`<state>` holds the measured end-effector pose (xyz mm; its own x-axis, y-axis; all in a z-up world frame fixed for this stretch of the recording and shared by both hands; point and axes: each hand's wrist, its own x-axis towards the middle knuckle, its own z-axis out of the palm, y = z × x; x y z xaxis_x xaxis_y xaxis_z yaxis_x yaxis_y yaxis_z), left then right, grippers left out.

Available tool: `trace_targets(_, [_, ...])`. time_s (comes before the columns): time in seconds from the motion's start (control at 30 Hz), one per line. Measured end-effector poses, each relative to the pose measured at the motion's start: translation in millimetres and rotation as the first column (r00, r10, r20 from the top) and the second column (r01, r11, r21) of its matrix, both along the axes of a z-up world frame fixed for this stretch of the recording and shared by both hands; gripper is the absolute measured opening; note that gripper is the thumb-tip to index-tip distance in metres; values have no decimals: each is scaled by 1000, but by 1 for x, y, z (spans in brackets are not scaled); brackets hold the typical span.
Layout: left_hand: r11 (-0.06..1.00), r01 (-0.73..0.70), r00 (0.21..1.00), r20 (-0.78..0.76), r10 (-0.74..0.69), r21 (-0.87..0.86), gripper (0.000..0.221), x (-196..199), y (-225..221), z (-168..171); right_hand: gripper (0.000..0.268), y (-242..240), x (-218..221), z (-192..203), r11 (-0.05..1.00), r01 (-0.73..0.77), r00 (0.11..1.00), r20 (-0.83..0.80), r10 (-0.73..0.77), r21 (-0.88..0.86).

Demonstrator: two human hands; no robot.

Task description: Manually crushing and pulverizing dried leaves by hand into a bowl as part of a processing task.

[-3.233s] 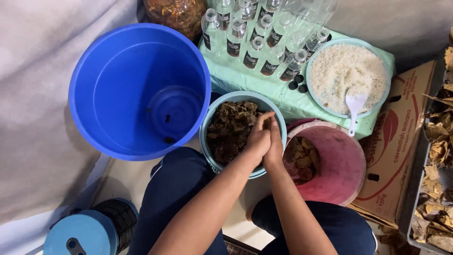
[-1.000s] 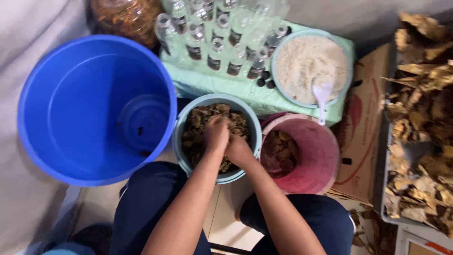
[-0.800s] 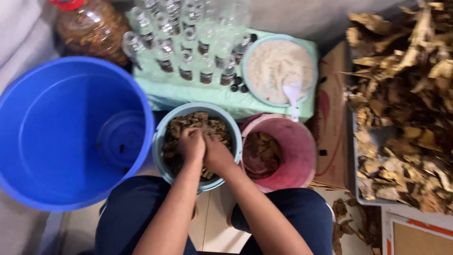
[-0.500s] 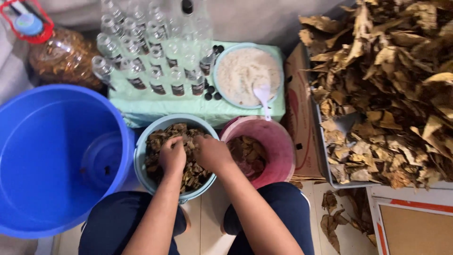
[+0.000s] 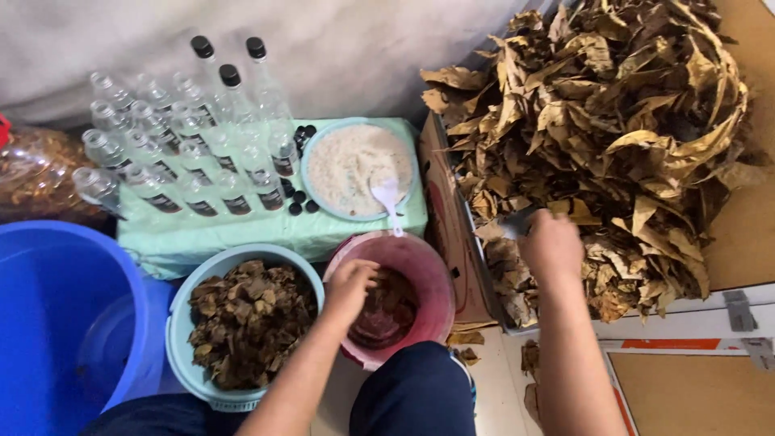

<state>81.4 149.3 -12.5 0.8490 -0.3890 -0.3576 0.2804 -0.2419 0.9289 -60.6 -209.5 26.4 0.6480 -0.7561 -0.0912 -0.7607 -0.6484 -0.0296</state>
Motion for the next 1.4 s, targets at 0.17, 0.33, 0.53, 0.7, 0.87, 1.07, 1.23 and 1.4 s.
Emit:
trace_targets(0.17, [989, 145, 976, -166, -143, -2, 32, -38, -52, 41, 79, -114, -24, -47, 983, 115, 976, -167, -139, -144])
trace_targets(0.33, [978, 206, 956, -210, -207, -25, 28, -52, -79, 9, 40, -91, -3, -13, 978, 168, 947, -256, -195, -121])
trace_targets(0.53, [983, 181, 950, -257, -180, -21, 27, -60, -84, 1, 27, -85, -8, -8, 974, 30, 981, -181, -72, -224])
trace_targets(0.7, [987, 147, 948, -276, -159, -64, 26, -63, -88, 4, 22, -59, -8, 15, 979, 28, 998, -50, -39, -204])
trace_targets(0.87, [978, 101, 923, -349, -161, -184, 27, -69, -99, 23, 16, -61, -23, -8, 972, -74, 973, 199, 119, -222])
trace_targets(1.07, [848, -53, 803, -527, -278, -528, 95, -71, -111, 126, 14, 109, -7, 104, 926, -369, 786, 560, 261, 85])
trace_targets(1.23, [901, -204, 769, -632, -94, -382, 65, -75, -129, 120, 19, 149, -5, 89, 867, -458, 797, 523, 301, 199])
trace_targets(1.4, [894, -392, 697, -705, 136, -215, 35, -67, -138, 46, 27, 164, -5, 115, 793, -382, 897, 397, 195, 474])
